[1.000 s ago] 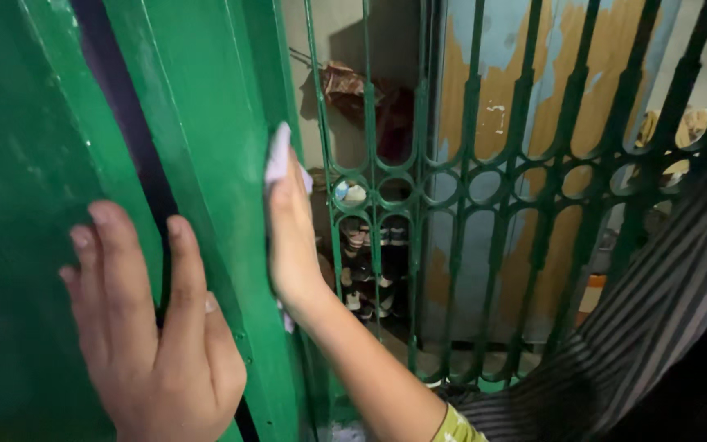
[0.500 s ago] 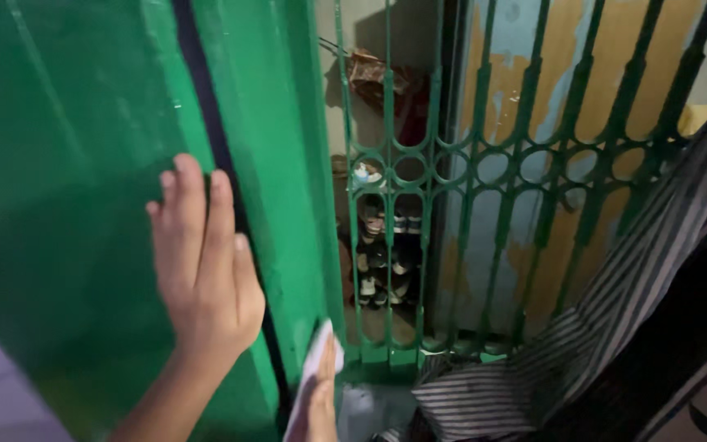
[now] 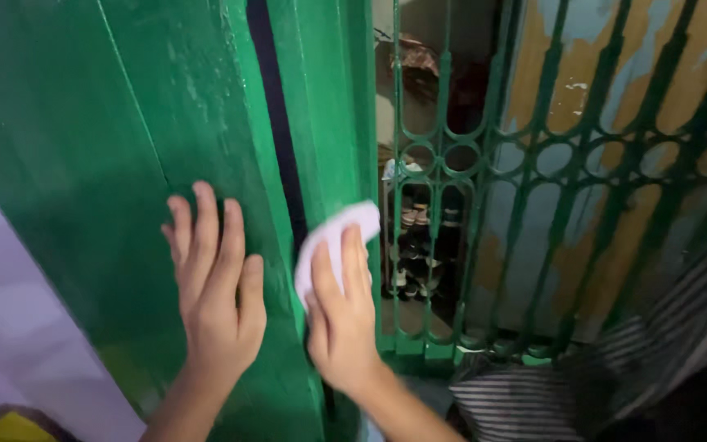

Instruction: The person sprays a liquid onto a green wooden door and then wipes the door and a metal grate with a cloth.

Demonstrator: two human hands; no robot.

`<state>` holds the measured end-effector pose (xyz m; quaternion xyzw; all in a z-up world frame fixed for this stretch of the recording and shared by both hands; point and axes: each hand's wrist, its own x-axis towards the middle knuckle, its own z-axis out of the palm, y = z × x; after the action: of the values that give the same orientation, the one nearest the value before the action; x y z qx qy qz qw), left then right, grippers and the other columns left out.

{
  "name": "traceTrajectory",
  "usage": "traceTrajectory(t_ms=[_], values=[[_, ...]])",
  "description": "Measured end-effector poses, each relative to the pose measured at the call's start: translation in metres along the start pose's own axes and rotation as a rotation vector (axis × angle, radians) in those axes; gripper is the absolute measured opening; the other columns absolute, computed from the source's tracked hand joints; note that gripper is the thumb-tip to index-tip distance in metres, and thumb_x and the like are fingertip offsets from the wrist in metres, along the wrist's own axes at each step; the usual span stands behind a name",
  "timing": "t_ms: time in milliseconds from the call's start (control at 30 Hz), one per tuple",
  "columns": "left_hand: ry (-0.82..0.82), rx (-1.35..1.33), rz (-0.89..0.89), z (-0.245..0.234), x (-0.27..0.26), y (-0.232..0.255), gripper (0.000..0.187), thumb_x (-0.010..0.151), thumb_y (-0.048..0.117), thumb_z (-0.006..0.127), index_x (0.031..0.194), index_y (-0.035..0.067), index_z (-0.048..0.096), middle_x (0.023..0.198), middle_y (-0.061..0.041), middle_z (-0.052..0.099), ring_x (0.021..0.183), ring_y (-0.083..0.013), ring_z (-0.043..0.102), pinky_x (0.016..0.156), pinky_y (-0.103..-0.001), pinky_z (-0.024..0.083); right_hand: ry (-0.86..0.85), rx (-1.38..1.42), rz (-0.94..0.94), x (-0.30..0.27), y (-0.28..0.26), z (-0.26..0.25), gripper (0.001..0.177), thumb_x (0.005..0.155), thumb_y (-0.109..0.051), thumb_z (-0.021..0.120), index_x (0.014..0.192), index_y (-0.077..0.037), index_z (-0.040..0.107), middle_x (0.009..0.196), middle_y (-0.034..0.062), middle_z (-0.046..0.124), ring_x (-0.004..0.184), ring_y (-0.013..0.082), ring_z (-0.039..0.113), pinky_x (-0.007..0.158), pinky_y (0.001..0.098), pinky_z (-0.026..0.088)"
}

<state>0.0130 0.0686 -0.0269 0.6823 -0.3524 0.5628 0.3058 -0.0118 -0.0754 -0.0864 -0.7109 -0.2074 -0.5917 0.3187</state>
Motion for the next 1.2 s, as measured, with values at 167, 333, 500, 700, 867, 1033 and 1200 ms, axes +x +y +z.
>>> traceTrajectory(t_ms=[167, 333, 500, 700, 867, 1033, 1200], values=[[0.015, -0.042, 0.006, 0.014, -0.017, -0.02, 0.047, 0.107, 0.011, 0.049, 0.15, -0.007, 0.049, 0.166, -0.026, 0.033, 0.16, -0.0437, 0.024, 0.131, -0.063, 0.011, -0.059, -0.036, -0.008, -0.129, 0.052, 0.021, 0.055, 0.09, 0.001, 0.058, 0.145, 0.0, 0.051, 0.157, 0.0478, 0.024, 0.147, 0.0659, 0.03, 0.12, 0.0622, 0.027], [0.062, -0.059, 0.051, 0.019, -0.018, -0.026, 0.047, 0.109, 0.012, 0.046, 0.152, -0.006, 0.047, 0.167, -0.025, 0.032, 0.161, -0.0419, 0.024, 0.132, -0.061, 0.01, 0.067, -0.143, -0.004, -0.254, 0.112, 0.062, 0.041, 0.091, -0.007, 0.071, 0.131, -0.006, 0.061, 0.145, 0.0462, 0.04, 0.13, 0.0617, 0.05, 0.106, 0.0591, 0.044], [-0.008, -0.085, 0.003, 0.012, -0.02, -0.022, 0.051, 0.106, 0.008, 0.046, 0.155, -0.005, 0.045, 0.17, -0.025, 0.028, 0.162, -0.0432, 0.023, 0.131, -0.062, 0.009, 0.07, -0.097, -0.084, -0.237, 0.08, 0.031, 0.038, 0.091, 0.001, 0.066, 0.128, -0.003, 0.063, 0.147, 0.0425, 0.044, 0.136, 0.0561, 0.052, 0.111, 0.0531, 0.047], [-0.056, -0.14, -0.007, -0.01, -0.016, -0.018, 0.047, 0.106, 0.015, 0.051, 0.15, 0.001, 0.053, 0.167, -0.021, 0.035, 0.157, -0.0418, 0.033, 0.129, -0.059, 0.02, 0.185, 0.176, -0.181, -0.035, -0.012, -0.022, 0.051, 0.091, 0.012, 0.048, 0.142, 0.015, 0.047, 0.151, 0.0435, 0.041, 0.146, 0.0565, 0.044, 0.126, 0.0556, 0.031], [0.069, -0.521, -0.158, -0.027, -0.017, -0.027, 0.051, 0.114, 0.033, 0.035, 0.145, -0.001, 0.058, 0.165, -0.017, 0.045, 0.158, -0.0352, 0.041, 0.133, -0.049, 0.026, 0.068, -0.232, -0.248, 0.094, -0.085, 0.017, 0.053, 0.097, -0.015, 0.068, 0.148, -0.005, 0.055, 0.162, 0.0263, 0.034, 0.15, 0.0633, 0.028, 0.123, 0.0677, 0.03], [0.145, -0.497, -0.315, -0.03, -0.031, -0.036, 0.057, 0.116, 0.036, 0.031, 0.147, -0.006, 0.054, 0.166, -0.019, 0.042, 0.155, -0.0342, 0.04, 0.13, -0.044, 0.027, 0.088, -0.497, -0.236, 0.069, -0.082, 0.029, 0.052, 0.096, -0.009, 0.068, 0.148, -0.012, 0.06, 0.16, 0.0215, 0.04, 0.145, 0.0582, 0.042, 0.117, 0.0623, 0.043], [0.146, -0.344, -0.311, -0.024, -0.048, -0.045, 0.05, 0.115, 0.027, 0.034, 0.15, -0.002, 0.053, 0.17, -0.019, 0.034, 0.161, -0.036, 0.029, 0.132, -0.046, 0.021, 0.009, -0.524, -0.212, -0.009, -0.059, 0.037, 0.05, 0.089, -0.004, 0.066, 0.139, -0.008, 0.065, 0.146, 0.0178, 0.052, 0.136, 0.0595, 0.047, 0.107, 0.0579, 0.05]])
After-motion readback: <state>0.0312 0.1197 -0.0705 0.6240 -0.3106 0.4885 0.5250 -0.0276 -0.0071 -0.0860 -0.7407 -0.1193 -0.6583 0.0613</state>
